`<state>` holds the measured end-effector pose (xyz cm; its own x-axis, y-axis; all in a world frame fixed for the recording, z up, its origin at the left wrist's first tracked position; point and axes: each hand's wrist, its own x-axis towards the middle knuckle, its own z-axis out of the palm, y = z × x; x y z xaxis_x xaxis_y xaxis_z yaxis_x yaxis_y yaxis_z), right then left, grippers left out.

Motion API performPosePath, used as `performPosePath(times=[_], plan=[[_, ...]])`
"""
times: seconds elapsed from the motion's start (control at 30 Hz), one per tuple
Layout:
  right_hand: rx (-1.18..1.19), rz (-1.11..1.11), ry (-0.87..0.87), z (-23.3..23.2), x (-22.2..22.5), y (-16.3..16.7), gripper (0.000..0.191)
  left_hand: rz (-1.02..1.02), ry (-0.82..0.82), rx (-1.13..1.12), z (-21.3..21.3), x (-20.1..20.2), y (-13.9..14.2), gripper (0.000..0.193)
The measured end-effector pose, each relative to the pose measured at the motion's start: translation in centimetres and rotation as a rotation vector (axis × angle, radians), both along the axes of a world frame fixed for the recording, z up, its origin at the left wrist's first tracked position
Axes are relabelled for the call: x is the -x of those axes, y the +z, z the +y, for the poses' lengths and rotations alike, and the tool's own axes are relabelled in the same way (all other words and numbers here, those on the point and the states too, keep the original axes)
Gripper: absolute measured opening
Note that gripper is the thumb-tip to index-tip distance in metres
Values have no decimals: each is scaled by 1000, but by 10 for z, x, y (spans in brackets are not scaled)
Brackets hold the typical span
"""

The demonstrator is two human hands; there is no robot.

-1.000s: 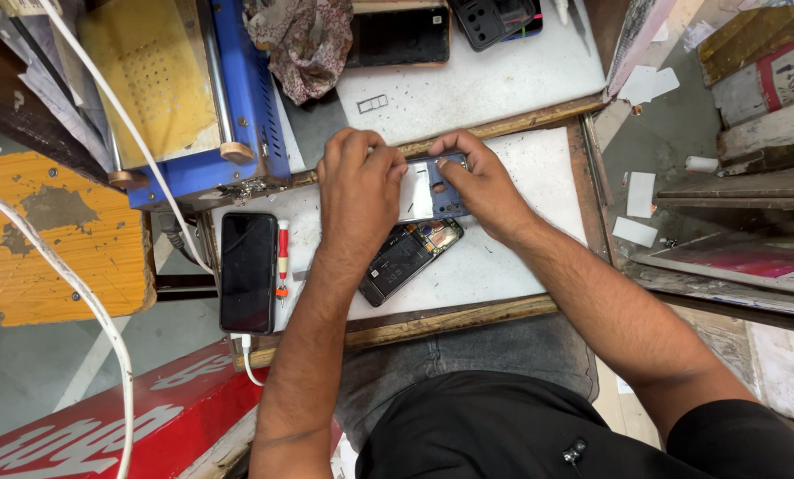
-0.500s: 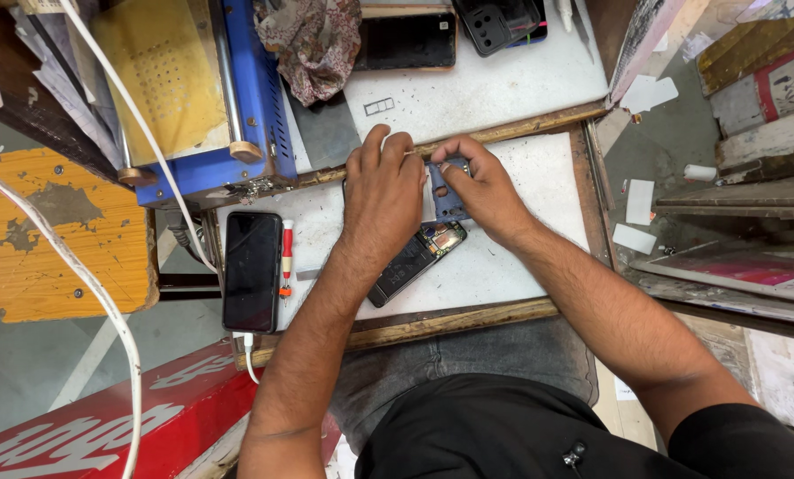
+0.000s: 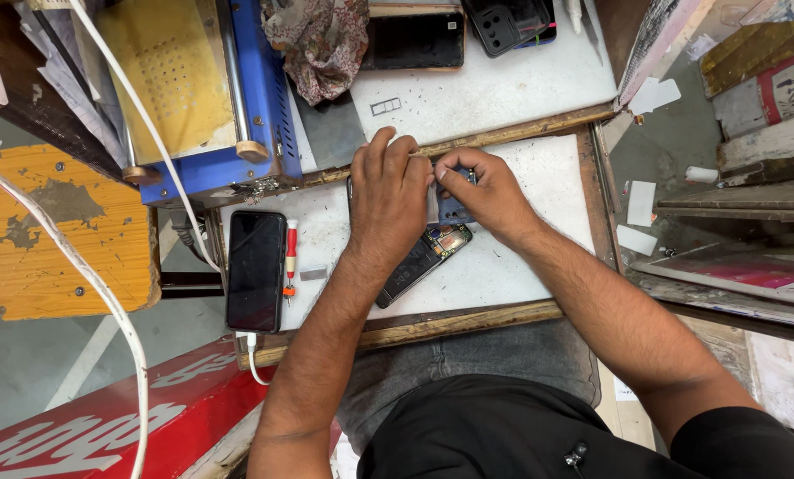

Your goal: The person disassembles a smartphone, removes the back cover and battery, cleans the interior with a cloth, and reassembles the device by reconnecting internal components and replacing the back cover.

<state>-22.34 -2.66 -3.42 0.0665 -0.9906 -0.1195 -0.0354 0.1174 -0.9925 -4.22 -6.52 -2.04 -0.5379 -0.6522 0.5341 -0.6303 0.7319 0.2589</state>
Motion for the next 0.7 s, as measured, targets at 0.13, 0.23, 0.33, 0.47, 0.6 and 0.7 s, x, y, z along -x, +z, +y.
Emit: performPosePath(times=[0.13, 0.23, 0.33, 0.47, 0.6, 0.7], plan=[[-16, -19, -28, -1, -1, 0, 16, 138, 21, -132, -2, -9, 8, 15], [-25, 24, -28, -1, -2, 2, 18, 202, 54, -256, -7, -20, 15, 14], [-1, 61, -16, -1, -4, 5, 19, 225, 0, -317, -8, -21, 18, 16], [29, 127, -5, -2, -5, 7, 17, 250, -59, -291, -5, -17, 18, 14], [-4, 169, 12, -3, -7, 8, 17, 208, -35, -363, -6, -16, 18, 13], [127, 139, 22, -4, -9, 12, 17, 204, -5, -338, -6, -16, 18, 12]])
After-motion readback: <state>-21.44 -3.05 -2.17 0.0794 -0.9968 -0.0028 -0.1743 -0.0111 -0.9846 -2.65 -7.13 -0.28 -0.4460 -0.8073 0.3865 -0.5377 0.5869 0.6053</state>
